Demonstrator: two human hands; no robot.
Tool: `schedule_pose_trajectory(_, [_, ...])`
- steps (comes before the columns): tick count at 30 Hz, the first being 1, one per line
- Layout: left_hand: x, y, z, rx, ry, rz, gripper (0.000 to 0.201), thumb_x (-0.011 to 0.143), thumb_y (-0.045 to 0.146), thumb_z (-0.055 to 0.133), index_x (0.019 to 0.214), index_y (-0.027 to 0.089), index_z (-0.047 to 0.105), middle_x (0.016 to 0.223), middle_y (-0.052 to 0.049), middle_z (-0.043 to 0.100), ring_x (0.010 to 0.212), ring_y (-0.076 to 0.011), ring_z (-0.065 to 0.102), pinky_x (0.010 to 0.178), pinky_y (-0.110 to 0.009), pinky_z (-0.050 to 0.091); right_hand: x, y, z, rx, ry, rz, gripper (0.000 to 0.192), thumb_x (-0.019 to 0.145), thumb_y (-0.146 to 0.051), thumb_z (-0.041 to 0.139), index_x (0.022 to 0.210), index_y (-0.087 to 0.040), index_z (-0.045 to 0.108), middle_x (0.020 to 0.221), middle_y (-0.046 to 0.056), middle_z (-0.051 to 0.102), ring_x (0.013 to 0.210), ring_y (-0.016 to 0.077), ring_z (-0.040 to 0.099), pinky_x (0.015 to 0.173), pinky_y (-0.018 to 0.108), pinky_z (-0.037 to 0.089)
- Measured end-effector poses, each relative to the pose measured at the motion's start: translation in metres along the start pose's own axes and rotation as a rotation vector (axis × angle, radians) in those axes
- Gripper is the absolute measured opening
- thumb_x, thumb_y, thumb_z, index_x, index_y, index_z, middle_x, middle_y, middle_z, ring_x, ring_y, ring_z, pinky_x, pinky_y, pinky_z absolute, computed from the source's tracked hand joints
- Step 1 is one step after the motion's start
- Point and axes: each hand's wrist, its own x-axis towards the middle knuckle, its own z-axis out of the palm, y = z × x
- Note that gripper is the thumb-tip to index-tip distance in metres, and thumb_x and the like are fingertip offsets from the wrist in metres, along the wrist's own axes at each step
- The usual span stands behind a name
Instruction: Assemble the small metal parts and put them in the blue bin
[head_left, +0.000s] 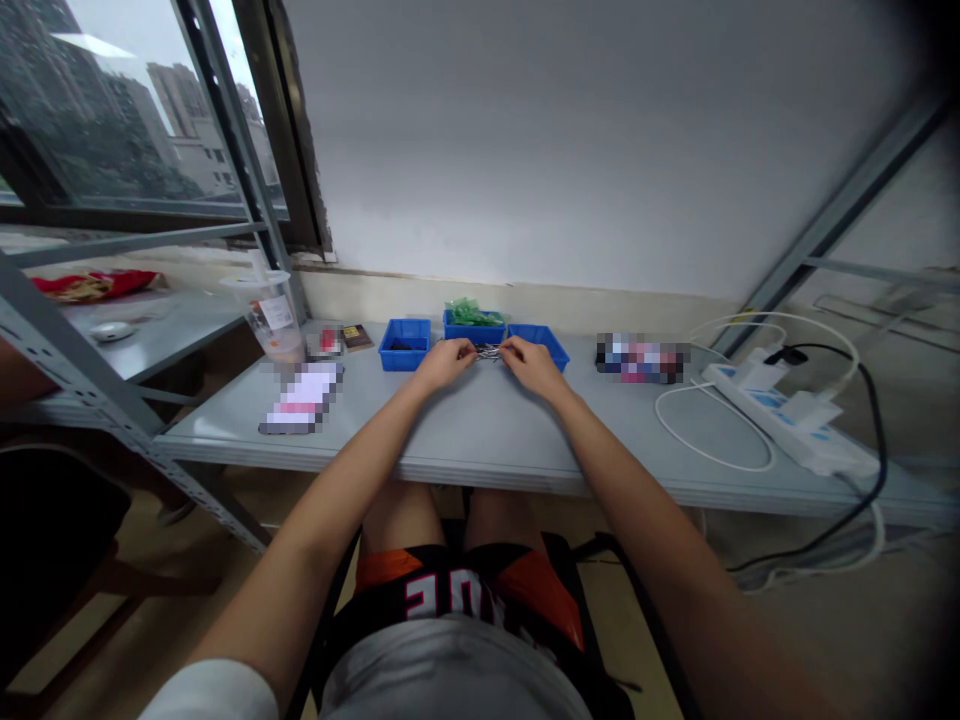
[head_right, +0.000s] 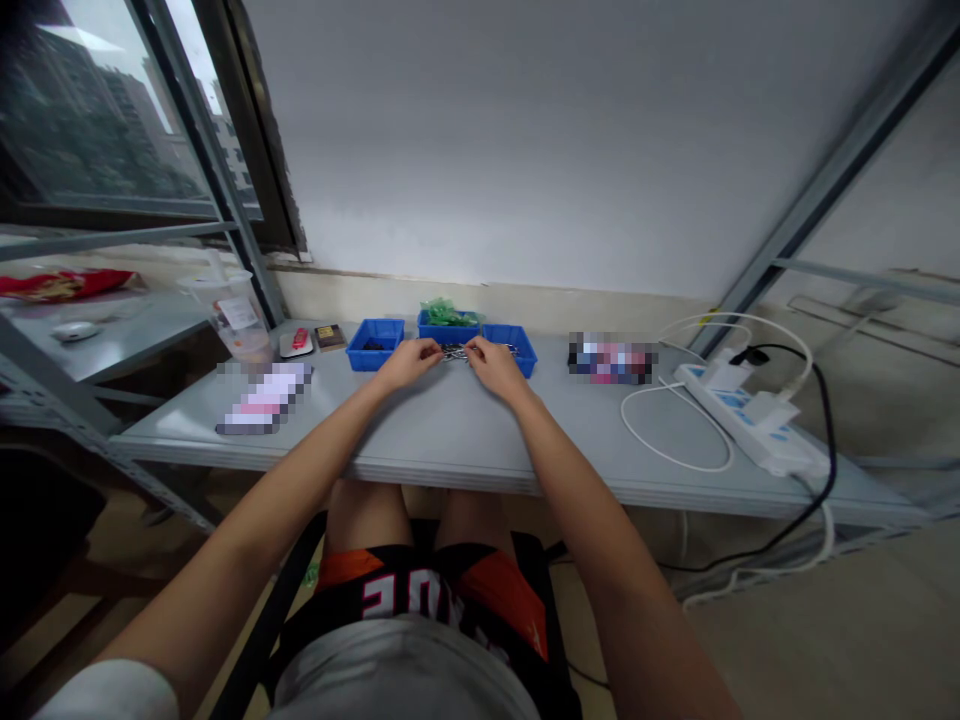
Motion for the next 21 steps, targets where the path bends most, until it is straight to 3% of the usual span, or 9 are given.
schedule_pose_trajectory(9, [-0.0014,0.0041,-0.0014,-0.024,-0.051,0.028,0.020,0.087,0.025,0.053,0.089,0.012,0.069,0.079,-0.005,0.068,0.070,-0.0155,0.056,0.070,-0.027,0.043,0.0001,-0.0013,-0.0008,0.040,-0.006,-0.007,0.022,0.091,-0.032,0.048,0.091,-0.018,0.065,0.069,0.002,0.066,0.060,0.0151,0.055,0.064,0.026,0.039])
schedule_pose_trajectory(14, [-0.0005,0.0017,-0.0015,-0.021,0.003,0.036,0.017,0.086,0.022,0.053,0.087,0.013,0.067,0.080,-0.005,0.068,0.071,-0.0156,0.056,0.069,-0.027,0.042,0.0003,0.0006,0.0008,0.024,-0.032,-0.005,0.019,0.089,-0.028,0.050,0.091,-0.018,0.066,0.069,0.002,0.065,0.061,0.0152,0.055,0.064,0.026,0.038])
schedule_pose_trajectory(21, [-0.0010,0.0057,-0.0016,-0.119,0.037,0.092,0.014,0.086,0.022,0.052,0.085,0.013,0.063,0.078,-0.004,0.066,0.069,-0.0137,0.056,0.068,-0.025,0.042,-0.0025,0.0018,0.0070,-0.023,-0.232,-0.020,0.016,0.085,-0.017,0.051,0.087,-0.016,0.066,0.070,0.002,0.064,0.063,0.0136,0.053,0.064,0.024,0.036])
